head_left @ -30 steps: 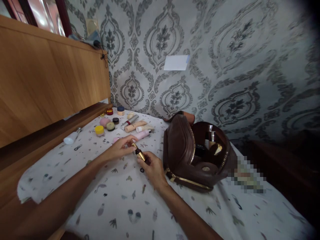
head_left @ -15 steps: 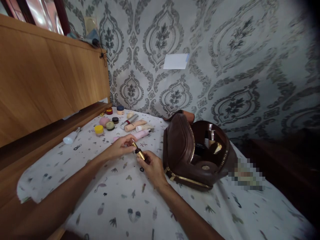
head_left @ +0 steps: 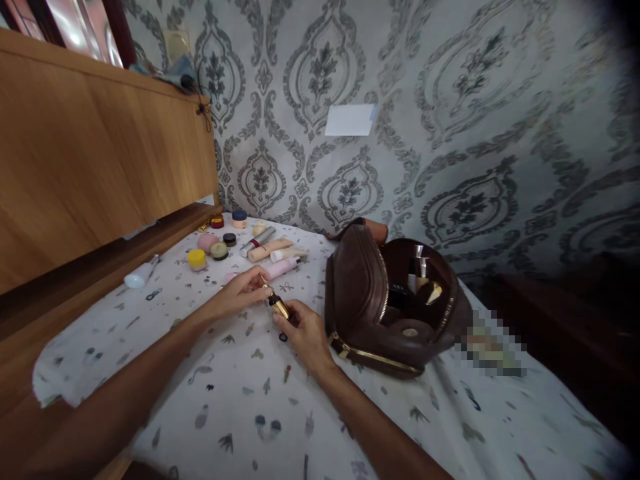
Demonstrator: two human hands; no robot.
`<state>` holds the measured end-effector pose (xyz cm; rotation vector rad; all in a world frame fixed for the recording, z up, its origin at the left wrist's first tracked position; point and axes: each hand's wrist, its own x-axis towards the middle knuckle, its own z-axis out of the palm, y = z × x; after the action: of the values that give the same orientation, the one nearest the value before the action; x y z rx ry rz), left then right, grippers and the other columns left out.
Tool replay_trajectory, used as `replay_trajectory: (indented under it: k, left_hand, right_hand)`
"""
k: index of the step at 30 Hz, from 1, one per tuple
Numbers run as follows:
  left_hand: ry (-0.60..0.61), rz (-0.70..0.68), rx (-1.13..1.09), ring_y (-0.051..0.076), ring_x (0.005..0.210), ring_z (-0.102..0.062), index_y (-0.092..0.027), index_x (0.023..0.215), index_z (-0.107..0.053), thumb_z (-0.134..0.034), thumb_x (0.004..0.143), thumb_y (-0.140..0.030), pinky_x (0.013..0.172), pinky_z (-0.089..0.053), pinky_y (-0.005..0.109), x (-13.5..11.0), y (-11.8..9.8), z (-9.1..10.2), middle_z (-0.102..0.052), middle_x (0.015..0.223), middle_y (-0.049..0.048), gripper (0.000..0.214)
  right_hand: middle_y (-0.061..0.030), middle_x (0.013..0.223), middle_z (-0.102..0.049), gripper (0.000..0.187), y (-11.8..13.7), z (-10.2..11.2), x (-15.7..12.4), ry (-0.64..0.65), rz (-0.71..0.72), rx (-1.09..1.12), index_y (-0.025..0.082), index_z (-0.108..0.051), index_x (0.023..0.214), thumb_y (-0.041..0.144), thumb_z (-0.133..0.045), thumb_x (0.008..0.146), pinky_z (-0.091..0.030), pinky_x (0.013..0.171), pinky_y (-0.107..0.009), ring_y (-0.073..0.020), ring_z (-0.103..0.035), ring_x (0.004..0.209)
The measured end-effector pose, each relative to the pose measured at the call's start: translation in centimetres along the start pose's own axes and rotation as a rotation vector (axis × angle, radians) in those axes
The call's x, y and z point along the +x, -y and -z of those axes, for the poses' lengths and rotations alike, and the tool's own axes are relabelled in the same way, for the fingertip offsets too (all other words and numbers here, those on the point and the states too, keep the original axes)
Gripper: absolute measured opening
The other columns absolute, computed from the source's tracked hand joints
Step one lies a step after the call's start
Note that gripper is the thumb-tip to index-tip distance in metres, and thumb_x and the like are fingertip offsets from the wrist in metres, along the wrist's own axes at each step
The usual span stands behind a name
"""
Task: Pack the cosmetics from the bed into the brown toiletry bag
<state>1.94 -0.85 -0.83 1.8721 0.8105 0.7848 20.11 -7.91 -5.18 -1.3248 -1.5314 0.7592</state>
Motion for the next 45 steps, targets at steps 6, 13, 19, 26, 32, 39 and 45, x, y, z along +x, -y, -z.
replay_trajectory:
  k: [6, 13, 19, 26, 32, 39, 45]
  left_hand:
    - [0.004, -0.009, 0.020, 0.012, 0.065, -0.048, -0.018, 0.086, -0.054, -0.058, 0.087, -0.048, 0.059, -0.036, 0.023, 0.2, 0.3, 0.0, -0.052, 0.071, -0.0039, 0.030]
    - [0.027, -0.006, -0.015, 0.014, 0.076, -0.054, -0.020, 0.106, -0.053, -0.062, 0.086, -0.045, 0.067, -0.041, 0.024, 0.0, 0.0, 0.0, -0.057, 0.082, -0.0026, 0.033]
    - [-0.009, -0.028, 0.051, 0.012, 0.064, -0.046, -0.018, 0.084, -0.053, -0.057, 0.088, -0.047, 0.058, -0.035, 0.023, 0.2, 0.6, -0.3, -0.049, 0.069, -0.0049, 0.029]
    - [0.036, -0.098, 0.038, 0.014, 0.073, -0.048, -0.019, 0.088, -0.054, -0.056, 0.088, -0.050, 0.063, -0.036, 0.023, 0.1, -0.4, 0.2, -0.053, 0.078, -0.0021, 0.031]
    - [0.014, -0.065, 0.035, 0.013, 0.069, -0.048, -0.019, 0.090, -0.056, -0.056, 0.089, -0.049, 0.061, -0.037, 0.023, -0.2, -0.7, 0.1, -0.053, 0.077, -0.0022, 0.030]
    - [0.007, -0.037, 0.099, 0.013, 0.065, -0.048, -0.020, 0.099, -0.059, -0.053, 0.092, -0.050, 0.055, -0.039, 0.022, -0.2, -0.6, 0.4, -0.055, 0.078, -0.0016, 0.031]
    - [-0.036, -0.049, 0.117, 0.013, 0.061, -0.052, -0.019, 0.100, -0.062, -0.055, 0.090, -0.050, 0.055, -0.045, 0.023, -0.1, -1.4, 0.0, -0.062, 0.082, 0.0012, 0.033]
  right_hand:
    - [-0.0003, 0.073, -0.065, 0.018, 0.0, 0.1, 0.0, 0.000, 0.018, -0.015, 0.018, -0.069, 0.085, 0.034, -0.063, 0.078, -0.041, 0.061, -0.024, -0.0153, -0.054, 0.066]
    - [-0.0006, 0.075, -0.066, 0.020, 0.0, 0.0, 0.0, 0.004, 0.006, -0.020, 0.017, -0.069, 0.088, 0.034, -0.062, 0.080, -0.041, 0.060, -0.024, -0.0153, -0.055, 0.067]
    - [-0.0003, 0.073, -0.065, 0.019, 0.0, -0.1, 0.0, 0.026, 0.002, 0.007, 0.018, -0.070, 0.086, 0.035, -0.063, 0.079, -0.041, 0.057, -0.023, -0.0147, -0.054, 0.065]
    - [0.0014, 0.069, -0.060, 0.020, -0.1, 0.0, 0.0, 0.089, -0.016, 0.126, 0.018, -0.068, 0.085, 0.036, -0.062, 0.079, -0.042, 0.056, -0.022, -0.0136, -0.052, 0.062]
    - [0.0022, 0.070, -0.060, 0.015, 0.1, -0.2, -0.2, 0.052, -0.013, 0.178, 0.018, -0.069, 0.085, 0.030, -0.064, 0.077, -0.040, 0.059, -0.022, -0.0128, -0.051, 0.064]
    - [0.0034, 0.069, -0.062, 0.015, 0.0, -0.1, -0.2, -0.003, -0.016, 0.210, 0.018, -0.073, 0.085, 0.029, -0.069, 0.077, -0.039, 0.058, -0.020, -0.0111, -0.051, 0.064]
    - [0.0037, 0.071, -0.065, 0.011, 0.3, 0.3, -0.2, -0.022, -0.050, 0.238, 0.017, -0.074, 0.084, 0.025, -0.071, 0.076, -0.038, 0.057, -0.019, -0.0099, -0.052, 0.062]
